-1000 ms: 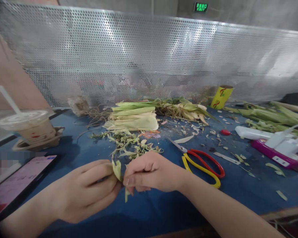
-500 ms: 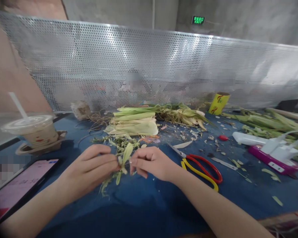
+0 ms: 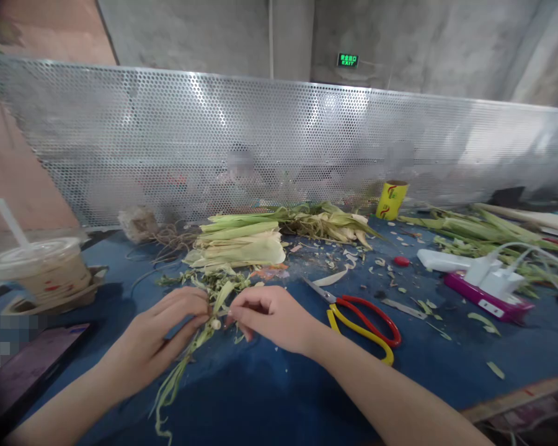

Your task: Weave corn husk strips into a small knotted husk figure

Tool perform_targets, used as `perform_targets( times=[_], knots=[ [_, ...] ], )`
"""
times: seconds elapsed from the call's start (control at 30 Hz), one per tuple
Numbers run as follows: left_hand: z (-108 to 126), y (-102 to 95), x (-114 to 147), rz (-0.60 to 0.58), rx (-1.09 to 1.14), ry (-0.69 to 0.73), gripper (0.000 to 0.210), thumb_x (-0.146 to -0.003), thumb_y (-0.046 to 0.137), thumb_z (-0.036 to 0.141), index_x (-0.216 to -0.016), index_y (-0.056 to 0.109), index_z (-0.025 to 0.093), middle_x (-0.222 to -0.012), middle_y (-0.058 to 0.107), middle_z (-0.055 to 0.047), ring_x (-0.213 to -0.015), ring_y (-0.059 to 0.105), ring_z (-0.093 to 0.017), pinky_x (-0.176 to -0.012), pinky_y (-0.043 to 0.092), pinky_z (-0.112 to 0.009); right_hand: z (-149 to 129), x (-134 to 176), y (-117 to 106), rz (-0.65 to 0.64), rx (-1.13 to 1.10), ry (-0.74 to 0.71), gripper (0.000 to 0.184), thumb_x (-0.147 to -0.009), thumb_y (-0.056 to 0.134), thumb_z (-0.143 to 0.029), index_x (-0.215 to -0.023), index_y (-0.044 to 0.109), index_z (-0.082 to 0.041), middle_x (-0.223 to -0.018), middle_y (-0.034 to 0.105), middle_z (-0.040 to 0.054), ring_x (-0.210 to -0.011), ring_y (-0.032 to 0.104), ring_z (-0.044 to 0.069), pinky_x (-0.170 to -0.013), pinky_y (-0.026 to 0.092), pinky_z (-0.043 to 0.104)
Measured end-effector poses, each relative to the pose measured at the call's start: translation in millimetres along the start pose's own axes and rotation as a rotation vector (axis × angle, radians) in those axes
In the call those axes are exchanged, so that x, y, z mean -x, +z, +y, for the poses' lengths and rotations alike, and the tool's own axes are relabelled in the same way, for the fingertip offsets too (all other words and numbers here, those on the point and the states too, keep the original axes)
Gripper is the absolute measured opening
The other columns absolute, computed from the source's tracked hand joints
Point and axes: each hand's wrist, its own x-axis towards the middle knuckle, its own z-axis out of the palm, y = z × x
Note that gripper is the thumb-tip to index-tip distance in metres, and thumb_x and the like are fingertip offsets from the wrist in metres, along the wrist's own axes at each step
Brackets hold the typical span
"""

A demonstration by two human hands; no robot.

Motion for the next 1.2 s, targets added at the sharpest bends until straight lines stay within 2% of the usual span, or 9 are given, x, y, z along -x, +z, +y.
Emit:
perform_targets(
  times=[0.13, 0.27, 0.4, 0.53, 0.7, 0.77, 0.87, 1.0, 1.2],
  knots=[
    [-1.3, 0.8, -1.3, -0.039, 0.030, -0.075, 0.016, -0.086, 0.037, 0.016, -0.079, 0.051, 0.019, -0.080, 0.059, -0.003, -0.076, 0.055, -0.014, -0.067, 0.047, -0.023, -2.5, 0.1, 1.4, 0.025, 0.147, 0.007, 0.022, -0.086, 0.044, -0.028, -0.077, 0.058, -0.015, -0.054, 0.050, -0.0034, -0.051, 0.045, 0.008, -0.053, 0.037, 0.020],
    [-4.5, 0.6, -1.6, -0.062, -0.035, -0.039, 0.014, -0.086, 0.039, 0.016, -0.082, 0.052, 0.019, -0.081, 0.058, -0.003, -0.077, 0.054, -0.014, -0.069, 0.046, -0.024, -14.7, 2.0, -13.8, 0.057, 0.325, 0.039, 0.018, -0.085, 0.045, -0.028, -0.089, 0.059, -0.017, -0.069, 0.060, 0.0009, -0.064, 0.054, 0.011, -0.060, 0.042, 0.022],
    [-4.4, 1.3, -1.4, 0.029, -0.201, 0.026, 0.012, -0.082, 0.044, 0.013, -0.079, 0.054, 0.019, -0.085, 0.054, -0.005, -0.082, 0.050, -0.018, -0.074, 0.044, -0.031, -29.2, 14.2, -45.2, 0.310, 0.683, 0.073, 0.025, -0.086, 0.041, -0.034, -0.099, 0.057, -0.020, -0.084, 0.064, 0.0053, -0.069, 0.056, 0.015, -0.060, 0.041, 0.026],
    [-2.4, 4.4, -1.0, 0.110, -0.306, 0.045, 0.012, -0.081, 0.046, 0.014, -0.073, 0.054, 0.018, -0.086, 0.050, -0.005, -0.084, 0.047, -0.019, -0.073, 0.044, -0.034, -27.4, 27.3, -56.1, 0.235, 0.758, 0.215, 0.026, -0.086, 0.041, -0.036, -0.100, 0.058, -0.022, -0.088, 0.064, 0.0057, -0.072, 0.057, 0.016, -0.062, 0.042, 0.028],
    [-5.6, 8.8, 1.0, 0.086, -0.343, 0.170, 0.011, -0.082, 0.047, 0.013, -0.078, 0.057, 0.017, -0.102, 0.057, -0.007, -0.094, 0.048, -0.021, -0.082, 0.042, -0.036, -16.5, 17.3, -28.0, 0.120, 0.647, 0.062, 0.034, -0.084, 0.047, -0.028, -0.117, 0.051, -0.023, -0.119, 0.055, 0.0070, -0.092, 0.057, 0.018, -0.072, 0.044, 0.028],
    [-6.2, 9.2, 1.5, 0.075, -0.393, 0.280, 0.010, -0.082, 0.048, 0.013, -0.081, 0.058, 0.017, -0.103, 0.062, -0.005, -0.092, 0.050, -0.020, -0.081, 0.042, -0.035, -16.0, 8.3, -14.1, 0.062, 0.628, -0.004, 0.035, -0.082, 0.049, -0.025, -0.117, 0.051, -0.023, -0.115, 0.057, 0.0054, -0.094, 0.056, 0.017, -0.076, 0.043, 0.028],
    [-3.5, 7.0, 1.0, 0.073, -0.402, 0.368, 0.012, -0.082, 0.048, 0.013, -0.076, 0.058, 0.016, -0.095, 0.067, -0.002, -0.087, 0.054, -0.017, -0.079, 0.043, -0.032, -17.0, -0.9, 1.3, 0.033, 0.697, -0.054, 0.022, -0.080, 0.053, -0.018, -0.101, 0.060, -0.021, -0.097, 0.064, 0.0033, -0.092, 0.055, 0.017, -0.080, 0.038, 0.029],
    [0.2, 2.5, -0.3, 0.043, -0.303, 0.329, 0.015, -0.083, 0.046, 0.012, -0.075, 0.058, 0.016, -0.084, 0.067, 0.000, -0.084, 0.057, -0.015, -0.076, 0.043, -0.029, -18.8, -1.0, 6.6, 0.104, 0.828, -0.033, 0.009, -0.080, 0.057, -0.021, -0.078, 0.066, -0.022, -0.079, 0.066, 0.0015, -0.092, 0.051, 0.020, -0.082, 0.029, 0.034],
    [-2.7, 2.6, 0.6, -0.010, -0.099, 0.215, 0.011, -0.083, 0.048, 0.014, -0.085, 0.058, 0.018, -0.078, 0.065, -0.001, -0.080, 0.056, -0.015, -0.076, 0.045, -0.026, -32.5, 1.4, -0.1, 0.078, 0.824, -0.080, 0.022, -0.087, 0.047, -0.024, -0.080, 0.067, -0.024, -0.076, 0.067, -0.0009, -0.081, 0.052, 0.015, -0.074, 0.026, 0.032]
  ],
)
